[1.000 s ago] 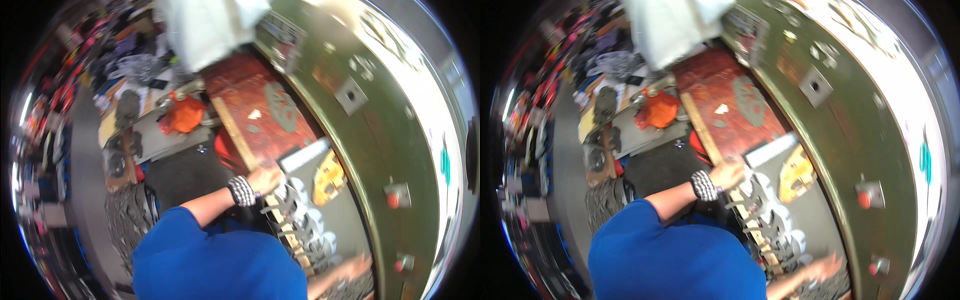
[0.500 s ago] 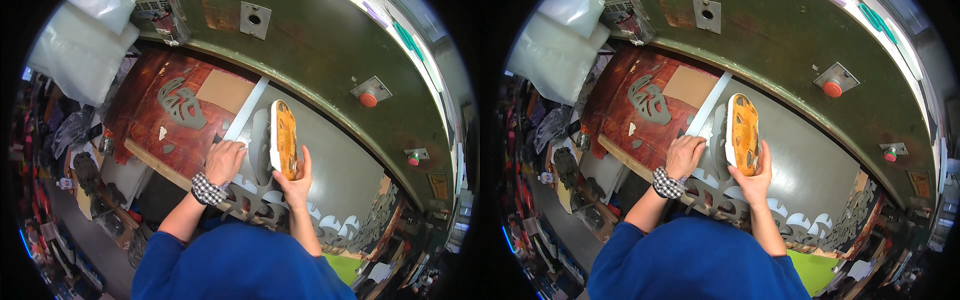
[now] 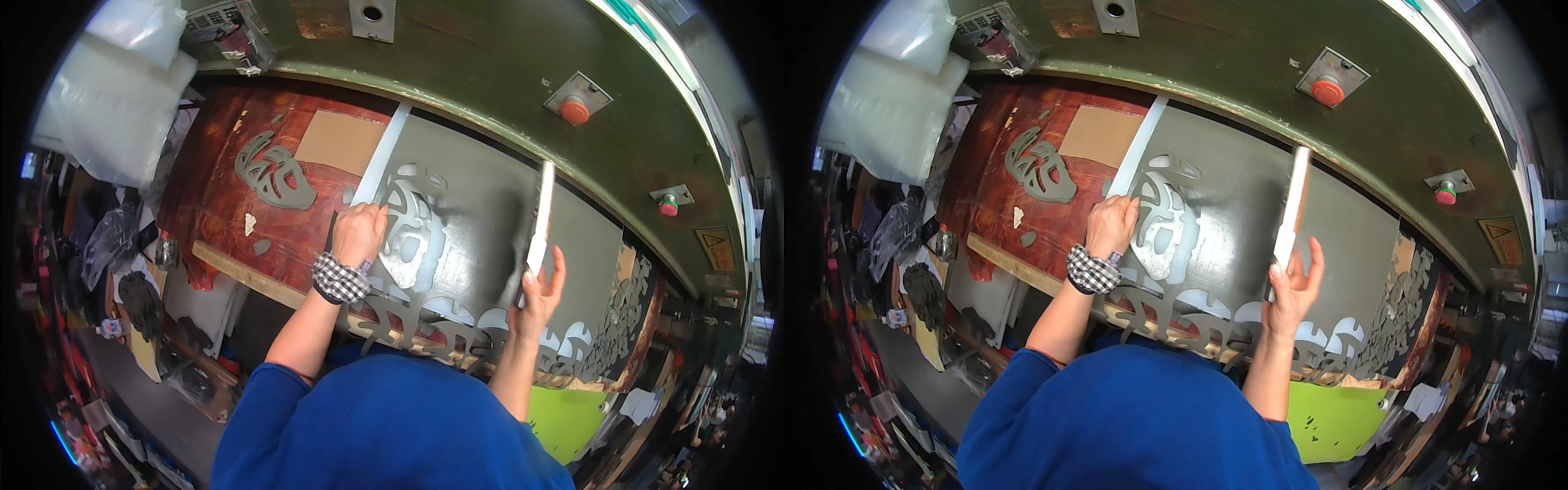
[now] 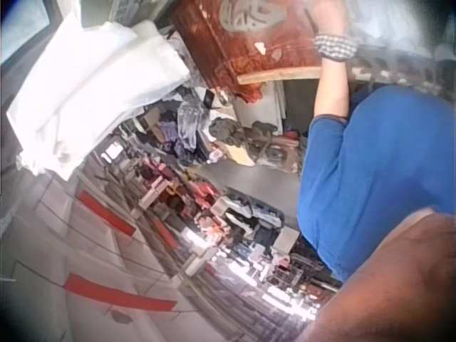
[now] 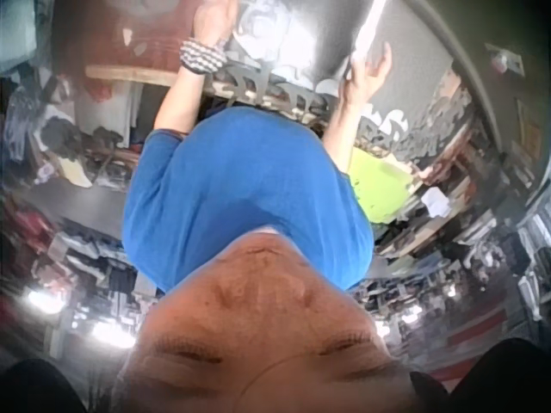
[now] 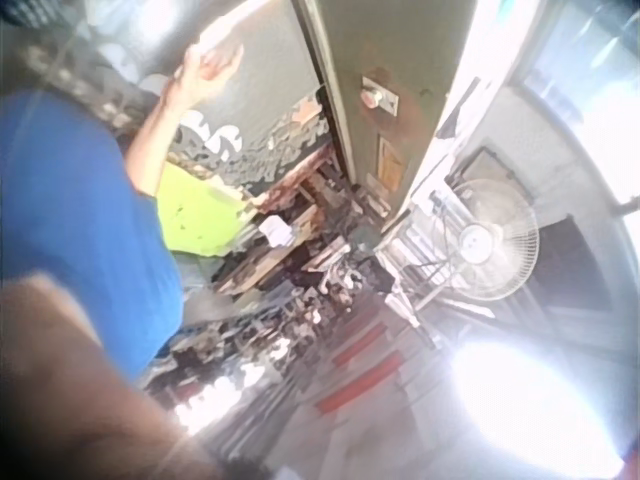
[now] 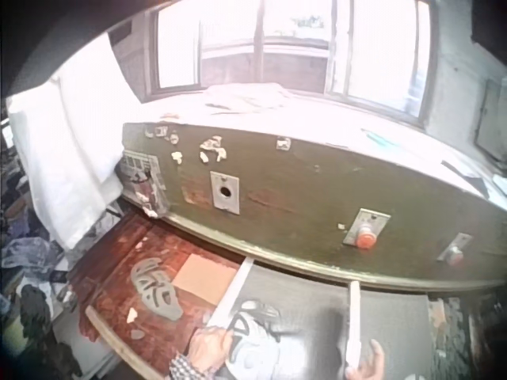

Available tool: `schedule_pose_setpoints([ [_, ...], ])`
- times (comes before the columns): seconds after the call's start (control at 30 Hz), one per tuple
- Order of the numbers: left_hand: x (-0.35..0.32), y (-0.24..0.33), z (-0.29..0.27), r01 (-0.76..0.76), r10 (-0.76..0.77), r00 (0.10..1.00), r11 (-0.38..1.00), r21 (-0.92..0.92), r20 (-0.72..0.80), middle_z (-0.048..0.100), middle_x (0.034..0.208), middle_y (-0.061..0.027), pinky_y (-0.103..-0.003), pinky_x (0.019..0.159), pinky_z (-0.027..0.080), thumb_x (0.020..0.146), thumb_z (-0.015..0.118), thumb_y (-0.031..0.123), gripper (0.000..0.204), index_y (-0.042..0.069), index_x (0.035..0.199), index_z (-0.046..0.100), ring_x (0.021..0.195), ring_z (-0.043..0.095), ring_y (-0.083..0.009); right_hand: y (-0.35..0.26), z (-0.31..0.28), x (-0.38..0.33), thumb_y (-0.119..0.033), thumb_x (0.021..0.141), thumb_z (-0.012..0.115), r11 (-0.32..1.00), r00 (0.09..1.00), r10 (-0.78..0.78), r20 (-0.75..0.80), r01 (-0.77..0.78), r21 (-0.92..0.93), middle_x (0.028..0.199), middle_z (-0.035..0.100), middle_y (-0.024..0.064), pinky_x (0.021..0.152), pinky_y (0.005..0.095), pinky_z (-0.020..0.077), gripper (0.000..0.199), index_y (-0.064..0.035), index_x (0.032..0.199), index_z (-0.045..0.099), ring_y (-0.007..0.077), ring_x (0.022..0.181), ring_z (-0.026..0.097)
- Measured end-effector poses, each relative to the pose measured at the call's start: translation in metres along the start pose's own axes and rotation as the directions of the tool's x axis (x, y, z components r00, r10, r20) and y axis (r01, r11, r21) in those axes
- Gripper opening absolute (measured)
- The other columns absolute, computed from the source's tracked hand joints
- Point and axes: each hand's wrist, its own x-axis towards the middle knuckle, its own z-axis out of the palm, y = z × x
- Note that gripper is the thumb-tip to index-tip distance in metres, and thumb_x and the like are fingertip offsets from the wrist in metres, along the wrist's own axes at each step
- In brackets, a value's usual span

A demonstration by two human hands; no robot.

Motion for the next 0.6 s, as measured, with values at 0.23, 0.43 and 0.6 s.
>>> schedule_pose_setpoints([
  [0.23,0.010,0.000,-0.003,0.092,-0.086,0.996,0.970,-0.223,0.037,0.051,0.057,-0.0086,-0.037,0.053,0.043,0.088,0.060,0.012,0.033,0.006,0.120,0.055,0.054,0.053,-0.0254,-0.010,-0.003,-0.010,0.004,0.062,0.079,0.923,0.995,-0.104,-0.014,0.091,-0.375,0.130,0.047,0.0172,0.099,0.0331,0.0411,0.090,-0.0020,0.137,0.030,0.0256,0.121,0.047],
  [0.43,-0.002,-0.008,-0.016,0.288,-0.222,0.945,0.912,-0.292,0.241,0.051,0.060,-0.0129,-0.041,0.059,0.044,0.087,0.056,0.007,0.042,0.005,0.128,0.050,0.060,0.055,-0.0288,0.044,0.025,0.021,-0.006,0.054,0.085,0.381,0.921,-0.224,0.320,0.385,-0.841,0.133,0.037,0.0271,0.103,0.0473,0.0341,0.095,-0.0009,0.135,0.036,0.0429,0.123,0.038],
  [0.6,-0.030,-0.020,-0.024,0.302,-0.330,0.940,0.924,-0.235,-0.086,0.059,0.072,-0.0087,-0.036,0.062,0.046,0.087,0.057,0.004,0.037,0.005,0.124,0.054,0.067,0.057,-0.0234,0.056,0.018,0.052,-0.012,0.054,0.088,0.294,0.910,-0.142,0.389,0.414,-0.861,0.131,0.032,0.0340,0.100,0.0559,0.0324,0.111,-0.0005,0.143,0.023,0.0524,0.120,0.034],
])
